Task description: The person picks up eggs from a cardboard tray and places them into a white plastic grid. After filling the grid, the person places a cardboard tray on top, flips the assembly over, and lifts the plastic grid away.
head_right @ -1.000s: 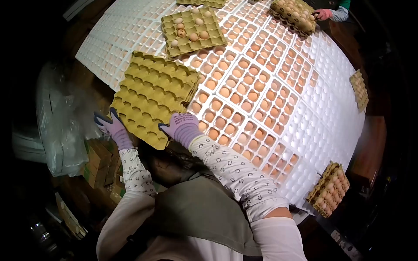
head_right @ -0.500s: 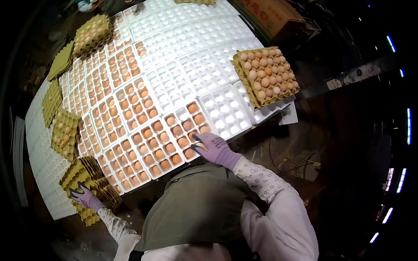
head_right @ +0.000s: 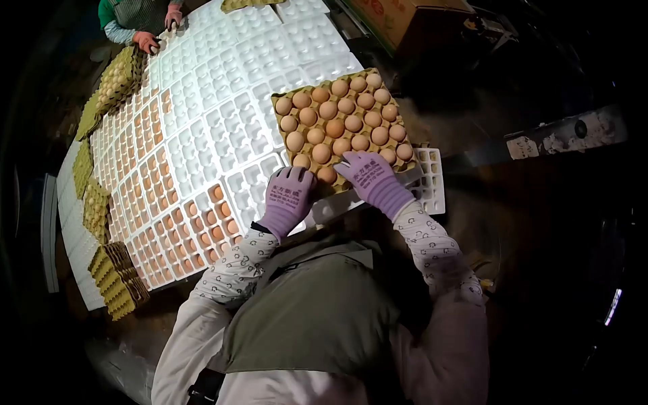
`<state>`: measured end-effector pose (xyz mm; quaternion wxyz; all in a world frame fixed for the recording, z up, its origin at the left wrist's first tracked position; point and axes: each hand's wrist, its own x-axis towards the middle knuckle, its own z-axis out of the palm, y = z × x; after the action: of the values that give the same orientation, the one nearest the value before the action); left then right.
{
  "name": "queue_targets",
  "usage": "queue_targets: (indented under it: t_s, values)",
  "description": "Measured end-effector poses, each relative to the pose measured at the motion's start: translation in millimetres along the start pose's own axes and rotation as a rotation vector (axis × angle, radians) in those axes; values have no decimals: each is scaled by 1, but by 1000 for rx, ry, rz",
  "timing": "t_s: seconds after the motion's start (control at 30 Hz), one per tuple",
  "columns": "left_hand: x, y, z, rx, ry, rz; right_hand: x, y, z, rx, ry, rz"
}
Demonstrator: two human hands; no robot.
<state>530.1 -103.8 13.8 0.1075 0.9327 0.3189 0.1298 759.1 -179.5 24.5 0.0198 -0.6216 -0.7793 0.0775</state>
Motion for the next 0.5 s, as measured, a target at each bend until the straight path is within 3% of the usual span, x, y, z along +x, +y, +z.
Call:
queue_targets:
  t_s: [0.07,0.1,0.13,0.2,0.23,0.27,0.3,0.33,0.4,0.47,0.5]
  values:
    - [-3,-1,-7,-112,-16,-61,13,6,-9,-14,-123,-46]
    - [-3,-8,-11,-272,-22,-196,13,13,-17,190,-69,-36]
    - [-11,-25,12,-705,122,-450,11,22,-29,395,-20,-23]
    - [-3,-53,-23,-1672,289,-775,5,43,-39,805,78,28]
    - [-1,-72,-21,-1263,422,-536,1,55,-30,1361,131,134]
    - [2,-84,-12,-1248,455,-470,0,58,-44,1642,109,190]
    - [5,-95,-2,-1233,487,-404,7,61,-28,1358,98,61]
    - [16,-84,-22,-1244,205,-532,15,59,-12,1073,87,-64]
    - [53,-1,-48,75,-314,-186,35,-7,-8,222,-44,-80]
    - [47,-15,-29,31,-325,-167,39,-7,-2,237,-17,-117]
    - [45,-26,-20,10,-329,-156,38,-1,-6,418,29,-69]
